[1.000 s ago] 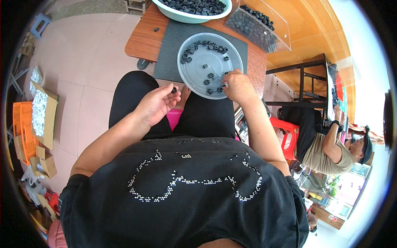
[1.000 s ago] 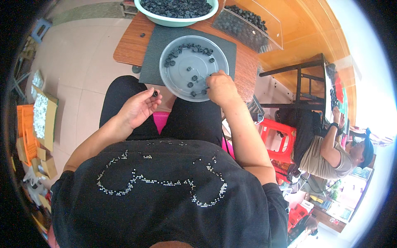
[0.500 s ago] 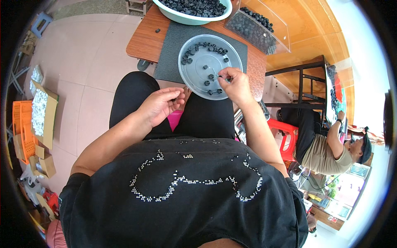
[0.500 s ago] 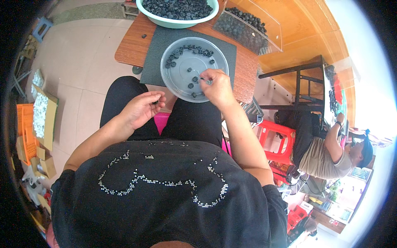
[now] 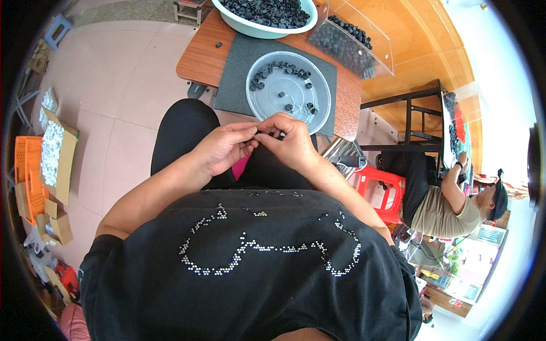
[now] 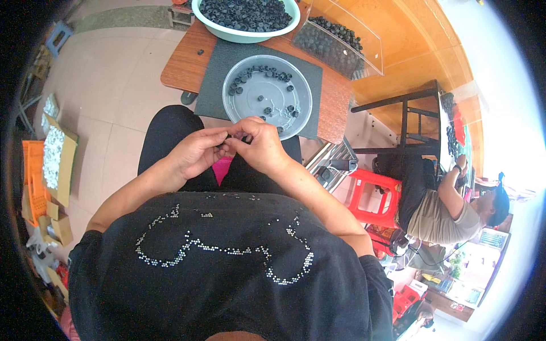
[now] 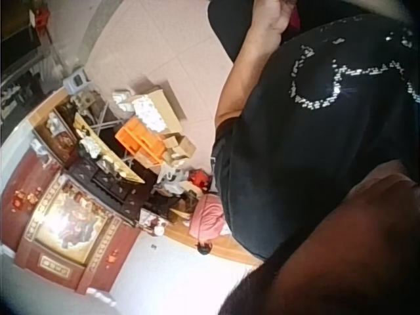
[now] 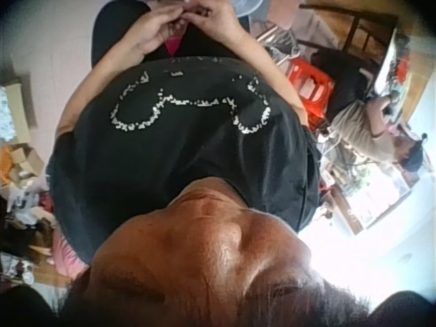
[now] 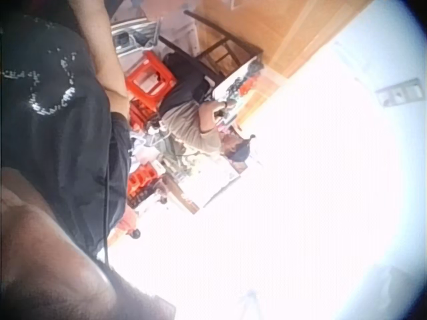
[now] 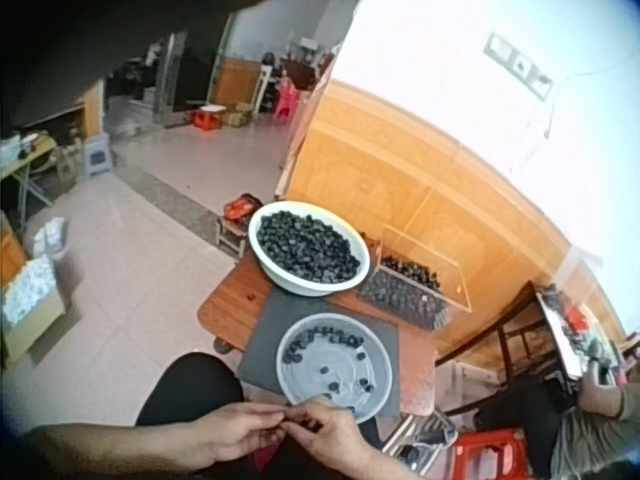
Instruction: The person sorts and assembles small black plastic components by hand, transferring them from a bowl into a clear container.
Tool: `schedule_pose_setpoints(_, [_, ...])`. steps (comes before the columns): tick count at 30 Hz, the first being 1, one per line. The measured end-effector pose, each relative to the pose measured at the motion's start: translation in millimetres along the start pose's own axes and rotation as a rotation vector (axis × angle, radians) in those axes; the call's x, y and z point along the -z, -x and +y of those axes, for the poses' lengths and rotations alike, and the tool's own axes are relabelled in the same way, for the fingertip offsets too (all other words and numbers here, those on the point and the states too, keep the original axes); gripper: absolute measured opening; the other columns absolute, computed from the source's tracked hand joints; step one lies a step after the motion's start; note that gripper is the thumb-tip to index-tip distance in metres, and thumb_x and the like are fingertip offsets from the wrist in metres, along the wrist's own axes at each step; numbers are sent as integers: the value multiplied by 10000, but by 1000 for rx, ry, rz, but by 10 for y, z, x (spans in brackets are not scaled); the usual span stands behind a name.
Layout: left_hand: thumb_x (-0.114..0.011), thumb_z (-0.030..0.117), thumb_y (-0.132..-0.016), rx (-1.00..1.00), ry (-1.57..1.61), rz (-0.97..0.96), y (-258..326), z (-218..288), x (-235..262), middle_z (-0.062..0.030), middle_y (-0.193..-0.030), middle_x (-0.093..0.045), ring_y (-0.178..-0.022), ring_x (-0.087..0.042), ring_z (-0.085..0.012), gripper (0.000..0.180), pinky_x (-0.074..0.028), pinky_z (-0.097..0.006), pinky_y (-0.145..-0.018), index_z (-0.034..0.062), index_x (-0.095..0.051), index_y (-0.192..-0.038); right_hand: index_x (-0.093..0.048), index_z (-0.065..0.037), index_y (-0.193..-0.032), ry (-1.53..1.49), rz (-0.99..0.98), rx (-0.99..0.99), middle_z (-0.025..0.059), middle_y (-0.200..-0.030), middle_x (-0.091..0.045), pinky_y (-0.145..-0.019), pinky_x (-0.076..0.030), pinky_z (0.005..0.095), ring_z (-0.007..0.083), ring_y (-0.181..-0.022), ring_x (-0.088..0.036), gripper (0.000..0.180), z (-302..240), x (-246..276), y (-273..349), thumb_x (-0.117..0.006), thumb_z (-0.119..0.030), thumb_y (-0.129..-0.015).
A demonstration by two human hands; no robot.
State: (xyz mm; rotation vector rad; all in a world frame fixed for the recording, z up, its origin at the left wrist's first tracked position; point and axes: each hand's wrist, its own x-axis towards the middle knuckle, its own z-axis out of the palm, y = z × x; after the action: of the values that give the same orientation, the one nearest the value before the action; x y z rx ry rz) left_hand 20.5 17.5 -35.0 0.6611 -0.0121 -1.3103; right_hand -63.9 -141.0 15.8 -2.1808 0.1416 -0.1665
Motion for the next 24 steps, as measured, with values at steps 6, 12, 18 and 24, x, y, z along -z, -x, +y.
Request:
schedule_pose_setpoints(6, [-482,144,-956,15,94,-23,-15,-29,111,-41,-973,-607,-814,-562,-88,281,-482,-235,-800,-40,-557,-1155,-682,-4,-929,-454,76,-172,45,-837,-667,-626,-450,209,78,-693,-570,105,25,13,48,-653,-11,-829])
schedule_pose_setpoints(12, [-530,142,-945,23,254,-32,17,-31,50,-32,-894,-586,-814,-570,-99,184,-495,-213,-745,10,-593,-1056,-682,-5,-960,-647,83,-260,43,-859,-676,-675,-450,216,74,-759,-589,116,103,52,84,-638,-49,-862])
schedule_pose_setpoints(18, [-514,126,-951,35,267,-73,39,-26,14,-36,-928,-602,-822,-580,-90,181,-504,-208,-749,12,-584,-1072,-688,-16,-945,-788,37,-316,36,-869,-678,-655,-431,205,63,-748,-572,104,26,-25,105,-640,-59,-863])
schedule_pose_setpoints(24, [-475,122,-960,14,271,-104,34,-40,17,-60,-999,-598,-835,-576,-80,234,-511,-188,-756,-29,-545,-1124,-691,2,-925,-558,85,-247,30,-839,-680,-681,-470,222,69,-752,-589,98,-27,-56,116,-626,-41,-866])
